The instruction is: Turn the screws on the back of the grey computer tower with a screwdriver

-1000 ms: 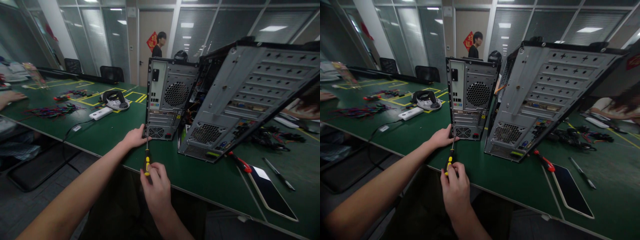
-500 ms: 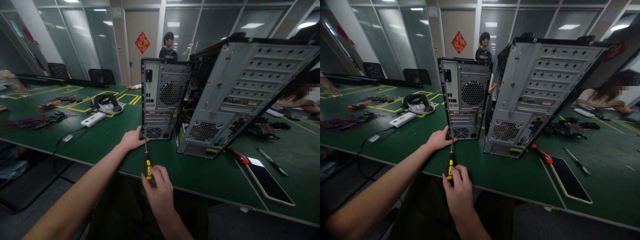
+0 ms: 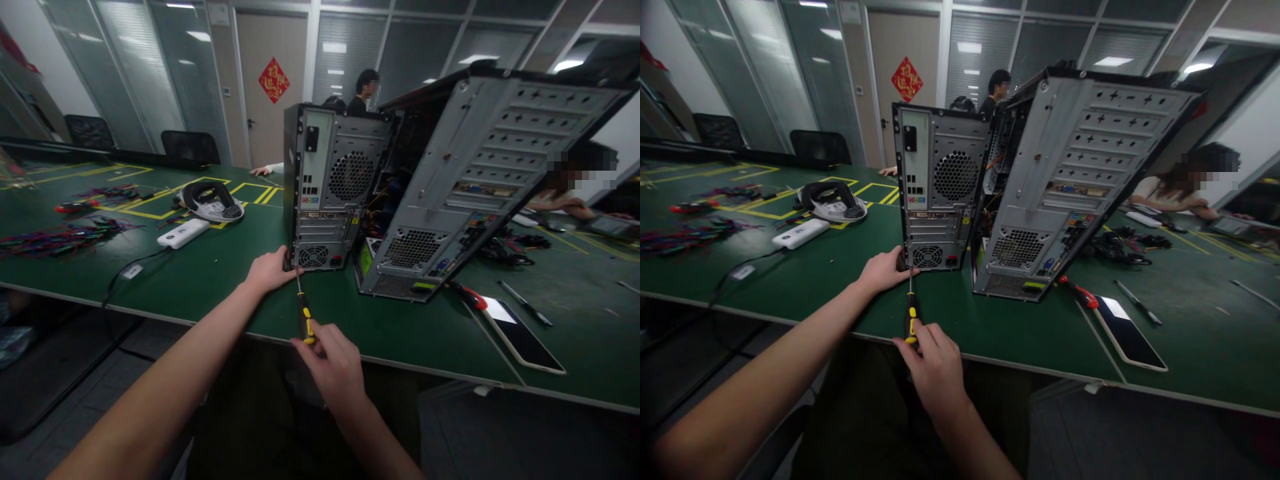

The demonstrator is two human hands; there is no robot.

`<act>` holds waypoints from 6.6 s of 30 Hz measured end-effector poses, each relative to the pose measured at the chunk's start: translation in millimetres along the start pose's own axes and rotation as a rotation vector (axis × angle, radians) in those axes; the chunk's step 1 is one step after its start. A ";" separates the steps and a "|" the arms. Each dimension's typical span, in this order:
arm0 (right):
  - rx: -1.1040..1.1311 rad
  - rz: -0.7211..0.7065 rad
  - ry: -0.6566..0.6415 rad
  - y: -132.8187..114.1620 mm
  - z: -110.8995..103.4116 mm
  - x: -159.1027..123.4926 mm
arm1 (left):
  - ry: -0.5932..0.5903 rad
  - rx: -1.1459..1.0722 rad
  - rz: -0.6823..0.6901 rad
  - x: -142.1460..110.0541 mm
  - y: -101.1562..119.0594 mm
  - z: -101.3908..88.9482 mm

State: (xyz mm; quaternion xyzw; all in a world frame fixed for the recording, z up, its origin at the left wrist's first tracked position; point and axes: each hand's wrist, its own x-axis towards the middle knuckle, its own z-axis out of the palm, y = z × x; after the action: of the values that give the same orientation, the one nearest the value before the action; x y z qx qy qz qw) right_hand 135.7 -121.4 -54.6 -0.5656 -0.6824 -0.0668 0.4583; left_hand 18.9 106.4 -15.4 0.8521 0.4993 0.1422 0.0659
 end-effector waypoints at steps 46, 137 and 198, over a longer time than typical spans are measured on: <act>-0.088 0.140 0.257 -20.3 8.5 -3.5 | 0.039 -0.034 0.009 -2.5 -1.1 2.0; -0.034 0.130 0.270 -15.3 11.8 -8.8 | 0.047 -0.028 0.009 0.0 -3.5 6.2; -0.050 0.118 0.244 -19.2 17.4 -15.3 | 0.045 -0.028 0.002 -2.2 -1.5 2.5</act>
State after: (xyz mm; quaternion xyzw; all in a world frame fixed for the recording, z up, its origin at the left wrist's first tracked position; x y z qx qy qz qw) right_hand 109.3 -128.4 -67.0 -0.6034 -0.5855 -0.1249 0.5267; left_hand 17.4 105.3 -18.6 0.8483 0.4977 0.1686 0.0663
